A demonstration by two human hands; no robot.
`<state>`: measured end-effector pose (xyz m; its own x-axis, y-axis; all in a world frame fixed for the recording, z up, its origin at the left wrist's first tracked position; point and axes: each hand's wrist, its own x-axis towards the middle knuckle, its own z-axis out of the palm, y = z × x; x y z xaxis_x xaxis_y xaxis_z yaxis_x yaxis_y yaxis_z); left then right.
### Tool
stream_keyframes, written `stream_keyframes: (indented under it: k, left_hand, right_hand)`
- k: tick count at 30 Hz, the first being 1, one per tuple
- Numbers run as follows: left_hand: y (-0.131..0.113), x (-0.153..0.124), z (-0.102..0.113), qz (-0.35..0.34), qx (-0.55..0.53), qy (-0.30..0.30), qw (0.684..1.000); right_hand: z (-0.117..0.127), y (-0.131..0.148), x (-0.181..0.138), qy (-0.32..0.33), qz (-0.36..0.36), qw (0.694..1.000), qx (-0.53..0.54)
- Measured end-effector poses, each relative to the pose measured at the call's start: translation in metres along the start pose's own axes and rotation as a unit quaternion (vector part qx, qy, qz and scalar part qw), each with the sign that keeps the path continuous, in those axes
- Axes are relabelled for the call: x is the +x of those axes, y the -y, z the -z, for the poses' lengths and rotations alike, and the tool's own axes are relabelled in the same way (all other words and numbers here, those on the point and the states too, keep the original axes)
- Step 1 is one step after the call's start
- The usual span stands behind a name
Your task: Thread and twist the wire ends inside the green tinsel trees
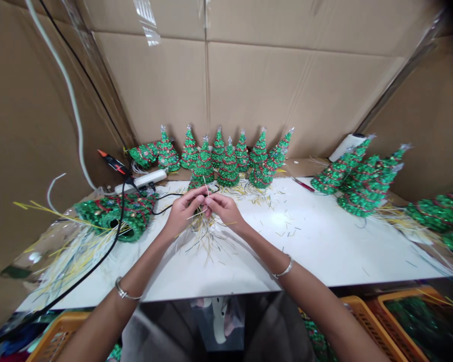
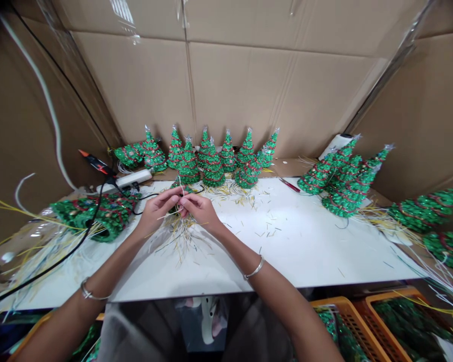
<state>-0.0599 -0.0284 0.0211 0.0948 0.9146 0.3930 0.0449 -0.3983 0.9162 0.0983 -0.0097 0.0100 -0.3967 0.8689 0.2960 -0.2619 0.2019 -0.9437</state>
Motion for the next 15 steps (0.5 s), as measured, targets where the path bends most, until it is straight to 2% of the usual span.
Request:
stream_keyframes:
  k: [4, 7, 11, 15]
  left_hand:
    - [0.002, 0.0, -0.003, 0.016, -0.029, -0.055, 0.998]
    - [0.003, 0.002, -0.001, 0.003, -0.046, -0.115, 0.992]
    - [0.002, 0.006, 0.003, -0.022, -0.076, -0.171, 0.982]
    - [-0.001, 0.007, 0.005, -0.023, -0.123, -0.169, 0.978]
  right_hand:
    - [-0.006, 0.0, -0.004, 0.025, -0.012, 1.0, -0.014]
    - [-0.009, 0.0, -0.006, 0.011, 0.0, 1.0, -0.018]
    - [-0.005, 0.004, -0.009, -0.029, 0.056, 0.996, -0.06]
    - [0.004, 0.011, -0.009, -0.034, 0.136, 0.978, -0.151]
